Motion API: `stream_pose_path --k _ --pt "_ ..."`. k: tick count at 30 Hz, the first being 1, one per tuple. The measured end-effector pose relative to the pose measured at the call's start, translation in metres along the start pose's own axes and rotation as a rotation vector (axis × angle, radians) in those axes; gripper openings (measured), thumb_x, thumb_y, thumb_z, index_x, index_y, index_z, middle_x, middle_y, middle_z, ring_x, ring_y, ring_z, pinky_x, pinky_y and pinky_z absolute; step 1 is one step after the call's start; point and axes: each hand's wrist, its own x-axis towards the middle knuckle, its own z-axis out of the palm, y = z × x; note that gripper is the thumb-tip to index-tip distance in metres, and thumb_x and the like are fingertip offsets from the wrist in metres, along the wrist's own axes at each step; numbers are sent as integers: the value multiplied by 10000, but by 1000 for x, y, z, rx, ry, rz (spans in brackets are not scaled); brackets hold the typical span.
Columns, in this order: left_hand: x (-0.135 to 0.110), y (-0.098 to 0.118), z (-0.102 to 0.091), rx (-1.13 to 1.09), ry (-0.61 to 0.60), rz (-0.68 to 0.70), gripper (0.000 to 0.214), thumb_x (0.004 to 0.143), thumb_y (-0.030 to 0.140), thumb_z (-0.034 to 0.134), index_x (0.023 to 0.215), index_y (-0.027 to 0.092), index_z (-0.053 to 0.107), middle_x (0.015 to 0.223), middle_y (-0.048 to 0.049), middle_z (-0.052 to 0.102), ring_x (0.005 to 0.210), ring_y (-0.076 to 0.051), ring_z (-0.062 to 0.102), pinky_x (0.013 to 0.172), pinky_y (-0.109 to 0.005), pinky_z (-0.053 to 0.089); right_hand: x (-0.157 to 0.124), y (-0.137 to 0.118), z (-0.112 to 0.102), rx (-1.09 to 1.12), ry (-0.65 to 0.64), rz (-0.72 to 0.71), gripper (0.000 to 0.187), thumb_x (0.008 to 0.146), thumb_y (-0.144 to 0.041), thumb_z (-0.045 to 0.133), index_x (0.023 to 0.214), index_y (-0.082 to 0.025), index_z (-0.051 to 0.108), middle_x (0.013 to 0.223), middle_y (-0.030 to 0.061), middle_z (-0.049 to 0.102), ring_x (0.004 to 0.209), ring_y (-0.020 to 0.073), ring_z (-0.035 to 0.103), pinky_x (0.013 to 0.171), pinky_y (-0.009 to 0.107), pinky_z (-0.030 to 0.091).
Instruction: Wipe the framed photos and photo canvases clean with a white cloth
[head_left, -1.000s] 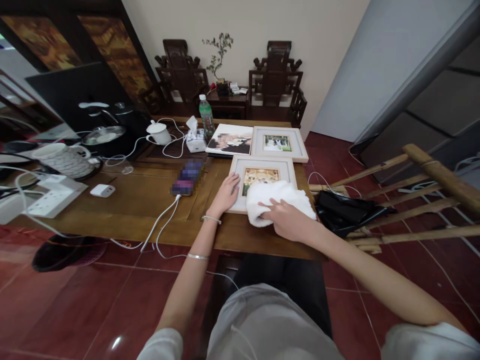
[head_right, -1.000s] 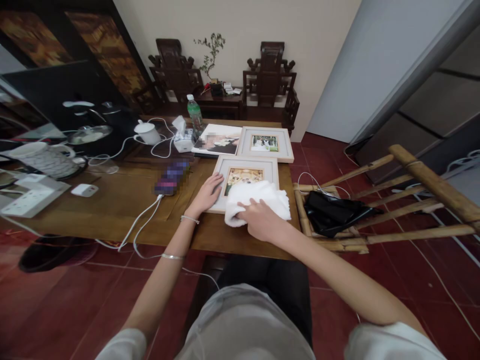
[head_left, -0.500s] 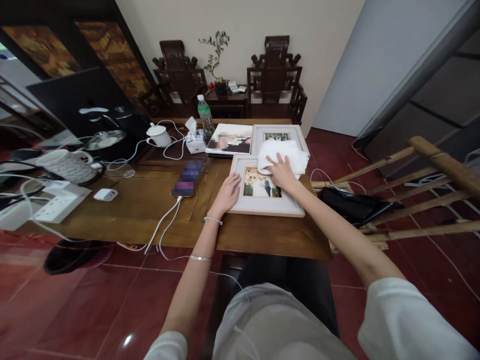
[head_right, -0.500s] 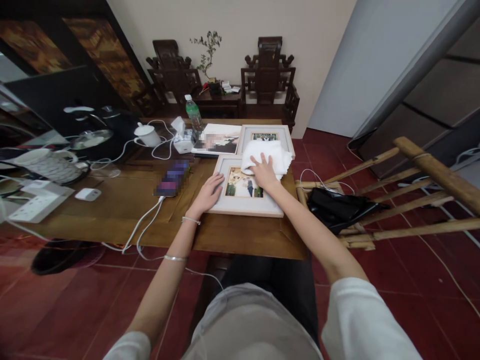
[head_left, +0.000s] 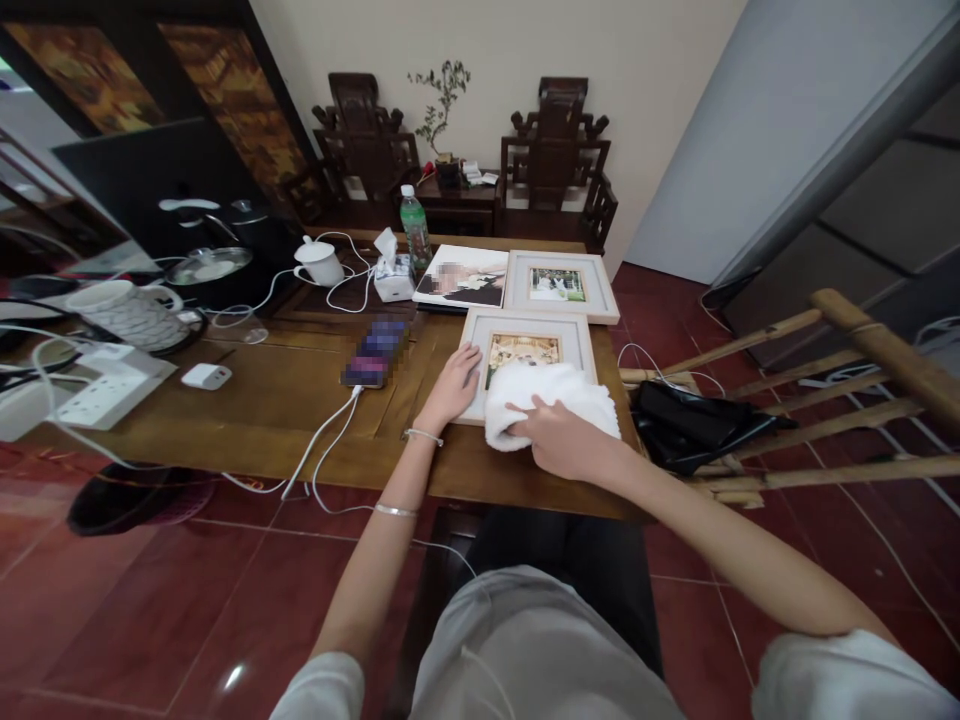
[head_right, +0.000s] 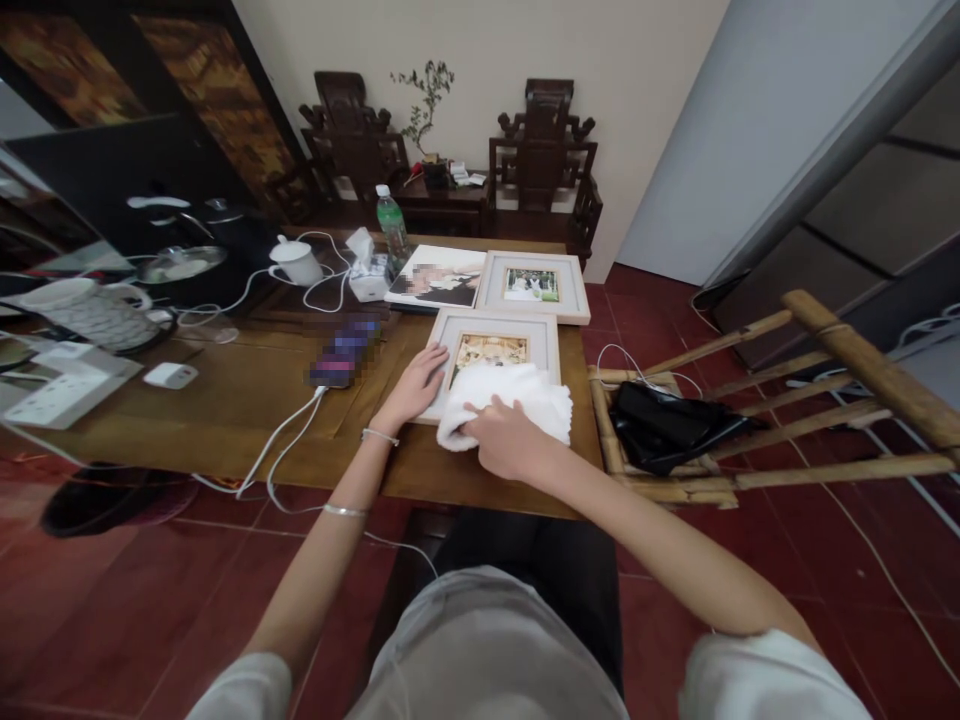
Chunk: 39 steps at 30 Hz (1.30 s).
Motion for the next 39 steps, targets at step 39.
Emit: stream_pose_path --k 39 --pt "1 2 3 -218 34 -162 551 1006 430 202 1453 151 360 1547 -100 313 1436 -188 272 1192 -383 197 83 14 22 -108 126 69 478 805 -53 431 1205 -194 653 1558 36 290 1395 463 202 1022 732 254"
